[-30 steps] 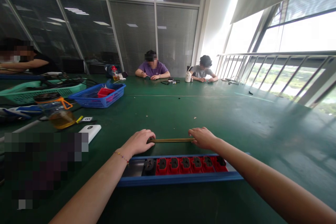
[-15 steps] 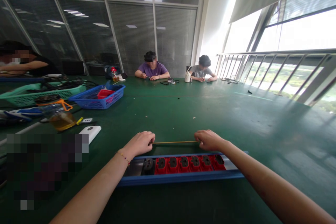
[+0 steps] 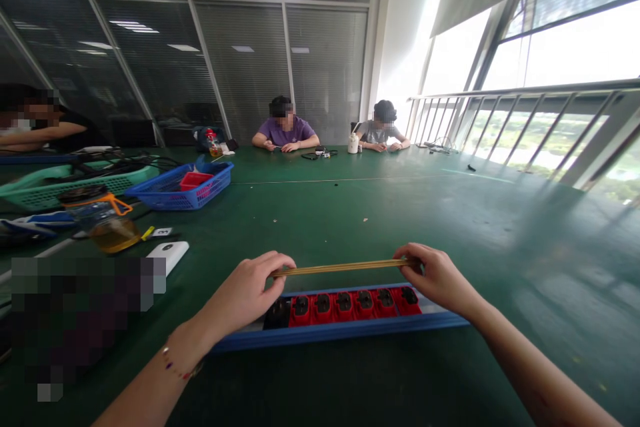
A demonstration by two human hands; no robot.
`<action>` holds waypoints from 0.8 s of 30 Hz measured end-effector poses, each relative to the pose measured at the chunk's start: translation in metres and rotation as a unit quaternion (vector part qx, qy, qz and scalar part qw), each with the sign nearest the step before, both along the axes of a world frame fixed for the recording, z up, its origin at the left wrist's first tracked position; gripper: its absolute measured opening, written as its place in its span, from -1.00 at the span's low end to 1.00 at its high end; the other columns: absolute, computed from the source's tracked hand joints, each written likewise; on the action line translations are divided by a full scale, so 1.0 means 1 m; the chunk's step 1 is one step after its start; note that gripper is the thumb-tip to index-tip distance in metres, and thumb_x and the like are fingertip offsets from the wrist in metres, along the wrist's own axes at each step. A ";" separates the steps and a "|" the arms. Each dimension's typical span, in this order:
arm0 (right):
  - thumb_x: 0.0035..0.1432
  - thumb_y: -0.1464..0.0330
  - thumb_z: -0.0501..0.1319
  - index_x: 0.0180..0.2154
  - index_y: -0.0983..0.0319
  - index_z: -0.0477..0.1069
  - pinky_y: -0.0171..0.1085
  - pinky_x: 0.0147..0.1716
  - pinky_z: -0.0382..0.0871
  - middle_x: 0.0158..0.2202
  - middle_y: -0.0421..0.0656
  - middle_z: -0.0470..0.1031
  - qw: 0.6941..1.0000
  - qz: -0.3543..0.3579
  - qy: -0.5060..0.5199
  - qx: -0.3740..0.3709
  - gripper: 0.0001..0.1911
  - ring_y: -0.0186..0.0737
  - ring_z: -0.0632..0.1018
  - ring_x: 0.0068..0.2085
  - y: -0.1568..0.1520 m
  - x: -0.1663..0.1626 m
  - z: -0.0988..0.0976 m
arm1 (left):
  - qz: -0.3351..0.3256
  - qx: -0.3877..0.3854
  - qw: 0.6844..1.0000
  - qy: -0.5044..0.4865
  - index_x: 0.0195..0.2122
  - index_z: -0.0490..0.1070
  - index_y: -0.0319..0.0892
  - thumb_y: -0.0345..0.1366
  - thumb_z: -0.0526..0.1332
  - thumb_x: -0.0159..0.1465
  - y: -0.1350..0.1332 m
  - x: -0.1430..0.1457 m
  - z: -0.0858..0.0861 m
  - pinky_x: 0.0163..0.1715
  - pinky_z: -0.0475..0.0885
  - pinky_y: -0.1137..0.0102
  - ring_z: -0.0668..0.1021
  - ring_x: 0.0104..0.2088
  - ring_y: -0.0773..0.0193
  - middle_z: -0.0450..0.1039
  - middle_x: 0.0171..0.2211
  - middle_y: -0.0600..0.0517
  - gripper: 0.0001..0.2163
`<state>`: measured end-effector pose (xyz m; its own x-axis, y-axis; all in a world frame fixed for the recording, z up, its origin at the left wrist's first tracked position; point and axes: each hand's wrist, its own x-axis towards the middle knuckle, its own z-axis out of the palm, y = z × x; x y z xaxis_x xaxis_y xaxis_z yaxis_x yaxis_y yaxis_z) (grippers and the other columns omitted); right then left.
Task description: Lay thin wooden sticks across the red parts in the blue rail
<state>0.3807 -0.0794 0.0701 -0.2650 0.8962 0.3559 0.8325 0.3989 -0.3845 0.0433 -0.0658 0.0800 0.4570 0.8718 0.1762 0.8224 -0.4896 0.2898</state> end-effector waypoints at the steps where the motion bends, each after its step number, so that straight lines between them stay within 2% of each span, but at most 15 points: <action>1: 0.05 0.40 0.01 -0.31 0.21 0.36 -0.37 -0.49 0.24 -0.46 -0.20 0.40 1.000 0.007 0.012 -0.008 -0.81 -0.33 0.38 -0.50 -0.004 -0.001 -0.001 | 0.003 0.007 1.000 0.013 -0.16 0.34 -0.04 -0.24 -0.05 0.22 -0.004 0.000 -0.001 -0.28 0.27 0.41 0.43 -0.30 0.26 0.40 -0.24 0.06 -0.76; 5: 0.09 0.32 0.06 -0.26 0.20 0.38 -0.35 -0.41 0.29 -0.37 -0.16 0.42 0.998 0.034 0.038 -0.031 -0.81 -0.29 0.42 -0.41 -0.017 -0.004 -0.001 | 0.003 0.033 0.997 0.067 -0.17 0.37 -0.03 -0.19 -0.07 0.26 -0.018 0.002 -0.003 -0.26 0.25 0.37 0.42 -0.25 0.23 0.38 -0.28 0.04 -0.74; 8: 0.13 0.21 0.07 -0.24 0.19 0.39 -0.36 -0.40 0.30 -0.35 -0.16 0.43 0.994 0.057 0.054 -0.070 -0.75 -0.29 0.43 -0.39 -0.024 -0.002 -0.004 | -0.012 0.043 0.996 0.074 -0.07 0.33 -0.01 -0.14 -0.11 0.29 -0.025 0.006 -0.003 -0.27 0.26 0.38 0.42 -0.25 0.25 0.36 -0.28 0.03 -0.69; 12: 0.19 0.16 -0.03 -0.41 0.19 0.38 -0.34 -0.45 0.29 -0.46 -0.19 0.42 0.996 -0.010 0.076 -0.047 -0.67 -0.29 0.42 -0.44 -0.028 0.000 -0.020 | -0.001 0.065 0.995 0.076 0.04 0.26 0.00 -0.16 -0.20 0.32 -0.031 0.014 -0.007 -0.32 0.27 0.39 0.43 -0.34 0.30 0.32 -0.28 0.02 -0.63; 16: 0.17 0.13 0.00 -0.33 0.16 0.37 -0.32 -0.45 0.31 -0.36 -0.16 0.41 0.995 -0.064 0.079 -0.016 -0.70 -0.27 0.44 -0.43 -0.027 -0.002 -0.034 | 0.006 0.075 0.993 0.092 0.03 0.27 -0.02 -0.17 -0.20 0.33 -0.033 0.020 -0.017 -0.34 0.27 0.39 0.42 -0.39 0.33 0.31 -0.26 0.02 -0.63; 20: 0.19 0.14 -0.04 -0.32 0.16 0.37 -0.29 -0.38 0.34 -0.31 -0.14 0.40 0.996 -0.059 0.070 -0.017 -0.69 -0.24 0.47 -0.38 -0.026 -0.006 -0.037 | 0.024 0.083 0.990 0.116 0.07 0.22 -0.04 -0.20 -0.22 0.33 -0.034 0.021 -0.023 -0.35 0.26 0.37 0.43 -0.37 0.31 0.31 -0.25 0.00 -0.62; 24: 0.21 0.17 -0.07 -0.34 0.15 0.37 -0.28 -0.34 0.34 -0.33 -0.16 0.40 0.997 -0.053 0.052 -0.022 -0.69 -0.25 0.47 -0.37 -0.025 -0.008 -0.039 | 0.037 0.075 0.986 0.144 -0.01 0.30 -0.07 -0.19 -0.24 0.33 -0.035 0.021 -0.024 -0.37 0.22 0.37 0.44 -0.35 0.27 0.33 -0.30 -0.02 -0.61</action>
<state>0.3723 -0.1040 0.0314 -0.1313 0.9325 0.3366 0.8242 0.2913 -0.4856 0.0647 -0.1004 0.0557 0.4427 0.8790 0.1774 0.8953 -0.4443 -0.0325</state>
